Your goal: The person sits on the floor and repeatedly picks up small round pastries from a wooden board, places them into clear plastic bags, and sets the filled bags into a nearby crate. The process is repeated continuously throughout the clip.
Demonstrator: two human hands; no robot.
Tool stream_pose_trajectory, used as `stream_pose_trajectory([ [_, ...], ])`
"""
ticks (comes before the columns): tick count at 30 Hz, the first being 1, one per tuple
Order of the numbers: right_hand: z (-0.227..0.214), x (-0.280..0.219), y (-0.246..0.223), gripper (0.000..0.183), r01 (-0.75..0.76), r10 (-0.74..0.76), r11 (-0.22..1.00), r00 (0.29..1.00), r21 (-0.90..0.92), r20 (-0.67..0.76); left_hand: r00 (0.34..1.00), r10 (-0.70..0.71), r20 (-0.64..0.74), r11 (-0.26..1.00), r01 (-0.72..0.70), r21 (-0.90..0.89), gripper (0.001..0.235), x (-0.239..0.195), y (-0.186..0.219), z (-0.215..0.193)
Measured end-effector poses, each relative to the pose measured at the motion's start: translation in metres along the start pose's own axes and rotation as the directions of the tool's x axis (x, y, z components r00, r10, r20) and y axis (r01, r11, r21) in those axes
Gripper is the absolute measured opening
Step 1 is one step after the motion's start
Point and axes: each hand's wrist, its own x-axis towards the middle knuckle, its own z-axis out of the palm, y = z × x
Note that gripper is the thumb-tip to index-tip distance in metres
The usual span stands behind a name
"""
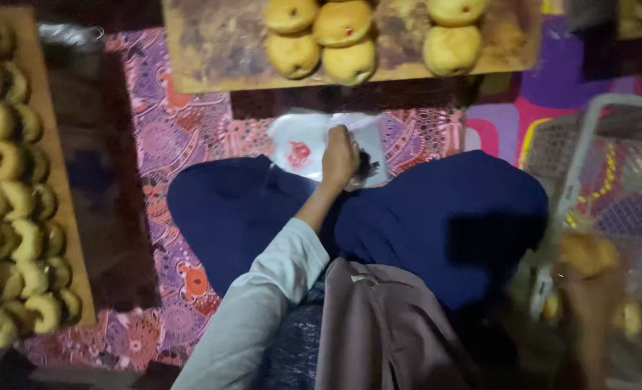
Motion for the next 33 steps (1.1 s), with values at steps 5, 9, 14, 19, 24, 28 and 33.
stream_pose_trajectory([
  [5, 0.030, 0.005, -0.033, 0.038, 0.390, -0.363, 0.883, 0.920, -0.262, 0.146, 0.997, 0.009, 0.072, 0.970, -0.026, 0.241, 0.024, 0.035, -0.083, -0.042],
  [9, 0.037, -0.001, -0.130, 0.039, 0.376, -0.390, 0.911, 0.919, -0.169, -0.055, 0.974, 0.030, 0.225, 0.904, -0.122, 0.409, 0.015, 0.052, -0.114, -0.067],
  [14, 0.191, 0.014, -0.296, 0.041, 0.572, -0.582, 0.813, 0.803, 0.105, 0.127, 0.978, 0.049, 0.202, 0.861, -0.144, 0.488, 0.015, 0.035, -0.088, -0.094],
  [19, 0.342, 0.020, -0.385, 0.028, 0.564, -0.545, 0.815, 0.670, 0.131, 0.504, 0.956, 0.259, 0.135, 0.931, -0.284, 0.227, 0.017, -0.013, -0.001, -0.150],
  [24, 0.319, 0.005, -0.418, 0.016, 0.622, -0.714, 0.700, 0.602, 0.351, 0.356, 0.896, 0.230, -0.381, 0.956, -0.282, -0.087, 0.065, 0.007, 0.053, -0.205],
  [28, 0.258, -0.036, -0.448, 0.040, 0.894, -0.893, 0.439, 0.445, 0.089, -0.069, 0.950, -0.166, -0.265, 0.919, 0.051, -0.392, 0.042, 0.024, 0.071, -0.201],
  [33, 0.225, -0.038, -0.444, 0.054, 0.769, -0.798, 0.603, 0.583, 0.213, 0.153, 0.899, 0.296, -0.321, 0.795, -0.419, -0.439, 0.014, -0.007, 0.108, -0.175],
])
